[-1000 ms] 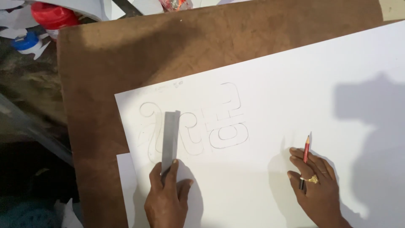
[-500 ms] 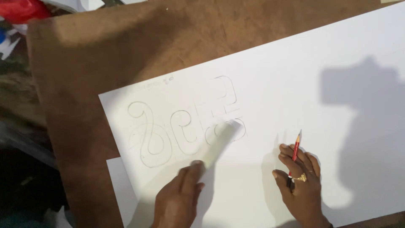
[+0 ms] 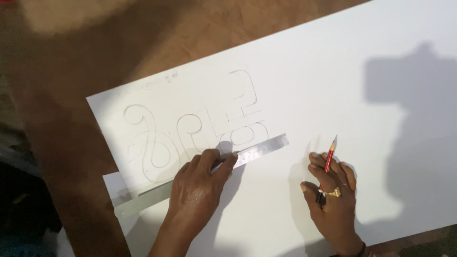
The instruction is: Drawing and outlining large characters on a sheet of white paper using a pencil and various rulers.
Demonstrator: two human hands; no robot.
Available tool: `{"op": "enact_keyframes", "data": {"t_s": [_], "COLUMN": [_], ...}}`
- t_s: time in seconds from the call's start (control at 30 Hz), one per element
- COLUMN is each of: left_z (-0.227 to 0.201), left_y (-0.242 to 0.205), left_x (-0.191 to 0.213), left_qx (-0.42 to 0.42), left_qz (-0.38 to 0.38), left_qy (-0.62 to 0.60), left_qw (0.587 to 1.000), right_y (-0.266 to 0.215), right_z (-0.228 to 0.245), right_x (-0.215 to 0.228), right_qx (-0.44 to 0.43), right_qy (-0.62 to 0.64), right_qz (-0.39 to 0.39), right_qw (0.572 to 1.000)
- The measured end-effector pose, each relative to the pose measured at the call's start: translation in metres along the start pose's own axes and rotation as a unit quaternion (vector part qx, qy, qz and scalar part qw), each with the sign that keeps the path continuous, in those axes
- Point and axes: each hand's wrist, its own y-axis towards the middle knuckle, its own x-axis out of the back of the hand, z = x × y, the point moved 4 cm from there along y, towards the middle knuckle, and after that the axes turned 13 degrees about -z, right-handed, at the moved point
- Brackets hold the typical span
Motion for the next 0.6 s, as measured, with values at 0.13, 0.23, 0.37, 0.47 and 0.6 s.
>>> {"op": "enact_keyframes", "data": {"t_s": [0.13, 0.23, 0.37, 0.47, 0.6], "left_z": [0.002, 0.003, 0.004, 0.002, 0.001], "left_y": [0.001, 0.003, 0.005, 0.009, 0.015], "left_x": [-0.004, -0.005, -0.004, -0.005, -0.011], "left_qx": [-0.016, -0.024, -0.031, -0.038, -0.041], "left_qz": [0.0, -0.012, -0.024, -0.026, -0.025], "left_qy": [0.008, 0.003, -0.006, -0.003, -0.005], "left_qw": [1.0, 1.0, 0.999, 0.999, 0.999], "right_y": [-0.003, -0.002, -0.003, -0.004, -0.004], "right_z": [-0.002, -0.002, -0.002, -0.004, -0.003], "right_x": [-0.002, -0.002, -0.003, -0.005, -0.006], "right_qx": [0.0, -0.005, -0.02, -0.025, -0.028], "right_qy": [-0.005, -0.007, -0.007, -0.007, -0.01], "right_qz": [-0.003, -0.001, 0.006, 0.008, 0.008], "right_qw": [1.0, 1.0, 1.0, 1.0, 1.0]}}
